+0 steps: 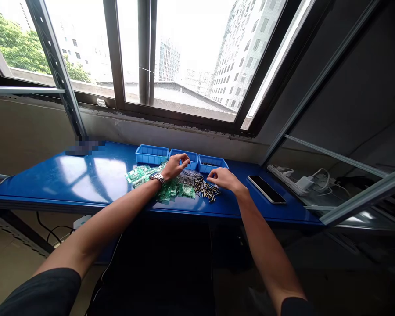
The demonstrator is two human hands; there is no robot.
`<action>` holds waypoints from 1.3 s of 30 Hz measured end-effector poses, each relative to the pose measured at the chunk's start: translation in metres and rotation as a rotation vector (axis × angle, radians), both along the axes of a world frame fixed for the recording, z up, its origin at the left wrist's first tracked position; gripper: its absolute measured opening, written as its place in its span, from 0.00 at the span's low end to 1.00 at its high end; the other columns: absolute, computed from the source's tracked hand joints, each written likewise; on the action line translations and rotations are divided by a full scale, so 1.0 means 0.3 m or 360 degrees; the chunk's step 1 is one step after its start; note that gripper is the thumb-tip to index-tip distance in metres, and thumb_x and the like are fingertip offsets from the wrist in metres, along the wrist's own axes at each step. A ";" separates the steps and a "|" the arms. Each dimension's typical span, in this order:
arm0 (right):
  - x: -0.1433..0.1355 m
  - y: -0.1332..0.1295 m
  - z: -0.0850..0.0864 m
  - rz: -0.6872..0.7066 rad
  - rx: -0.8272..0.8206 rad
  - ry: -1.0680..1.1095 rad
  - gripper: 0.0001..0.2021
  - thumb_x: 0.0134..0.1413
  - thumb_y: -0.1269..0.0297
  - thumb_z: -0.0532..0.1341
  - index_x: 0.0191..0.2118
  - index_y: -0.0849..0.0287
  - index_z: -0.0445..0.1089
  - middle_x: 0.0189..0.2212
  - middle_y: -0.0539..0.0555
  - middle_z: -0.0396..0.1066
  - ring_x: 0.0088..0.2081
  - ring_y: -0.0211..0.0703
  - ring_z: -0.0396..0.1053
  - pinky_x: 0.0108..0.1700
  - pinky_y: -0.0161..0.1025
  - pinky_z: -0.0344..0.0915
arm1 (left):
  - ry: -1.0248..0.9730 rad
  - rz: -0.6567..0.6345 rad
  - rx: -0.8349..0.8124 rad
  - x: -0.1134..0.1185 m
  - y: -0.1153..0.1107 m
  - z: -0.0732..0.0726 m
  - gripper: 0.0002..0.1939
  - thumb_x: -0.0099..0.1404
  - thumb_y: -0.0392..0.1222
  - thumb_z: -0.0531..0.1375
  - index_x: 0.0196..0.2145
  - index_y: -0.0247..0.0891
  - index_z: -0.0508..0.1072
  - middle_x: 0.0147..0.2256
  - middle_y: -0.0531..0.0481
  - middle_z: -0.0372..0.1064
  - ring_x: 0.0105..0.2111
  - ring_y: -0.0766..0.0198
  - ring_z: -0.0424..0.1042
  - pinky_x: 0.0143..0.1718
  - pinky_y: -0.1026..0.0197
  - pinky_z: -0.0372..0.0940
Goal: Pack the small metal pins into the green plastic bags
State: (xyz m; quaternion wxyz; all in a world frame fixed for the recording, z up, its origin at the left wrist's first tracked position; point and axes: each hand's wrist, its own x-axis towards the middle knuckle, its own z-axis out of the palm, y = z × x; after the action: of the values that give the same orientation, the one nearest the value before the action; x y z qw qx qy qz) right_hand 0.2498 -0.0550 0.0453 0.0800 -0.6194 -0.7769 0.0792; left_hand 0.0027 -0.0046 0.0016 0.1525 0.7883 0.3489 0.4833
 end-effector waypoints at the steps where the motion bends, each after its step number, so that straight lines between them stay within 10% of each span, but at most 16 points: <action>1: -0.005 0.005 -0.003 0.0007 -0.0019 -0.0017 0.10 0.58 0.56 0.64 0.36 0.54 0.81 0.34 0.53 0.80 0.35 0.42 0.74 0.31 0.33 0.60 | 0.0007 0.0001 0.0000 0.000 0.000 0.000 0.11 0.71 0.41 0.57 0.32 0.37 0.76 0.31 0.48 0.77 0.32 0.60 0.70 0.34 0.59 0.61; 22: -0.068 0.078 -0.014 0.0034 -0.0214 -0.0117 0.12 0.46 0.63 0.69 0.18 0.59 0.71 0.23 0.57 0.73 0.26 0.44 0.70 0.28 0.37 0.57 | 0.0066 -0.0055 -0.0039 0.002 -0.003 0.003 0.12 0.70 0.44 0.57 0.33 0.37 0.76 0.31 0.49 0.76 0.31 0.60 0.70 0.36 0.58 0.63; 39: -0.221 0.191 -0.013 0.0442 0.0415 0.1130 0.10 0.54 0.55 0.58 0.34 0.57 0.66 0.21 0.43 0.54 0.25 0.36 0.51 0.29 0.33 0.52 | -0.0013 0.0051 0.0011 -0.005 -0.006 0.005 0.14 0.70 0.52 0.60 0.39 0.39 0.77 0.38 0.46 0.77 0.39 0.56 0.71 0.38 0.57 0.64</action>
State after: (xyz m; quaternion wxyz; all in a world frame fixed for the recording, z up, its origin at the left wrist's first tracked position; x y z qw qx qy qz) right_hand 0.1834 0.0023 0.0414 0.4099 -0.4275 -0.7808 0.1992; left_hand 0.0011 -0.0063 0.0031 0.1435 0.7811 0.3592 0.4902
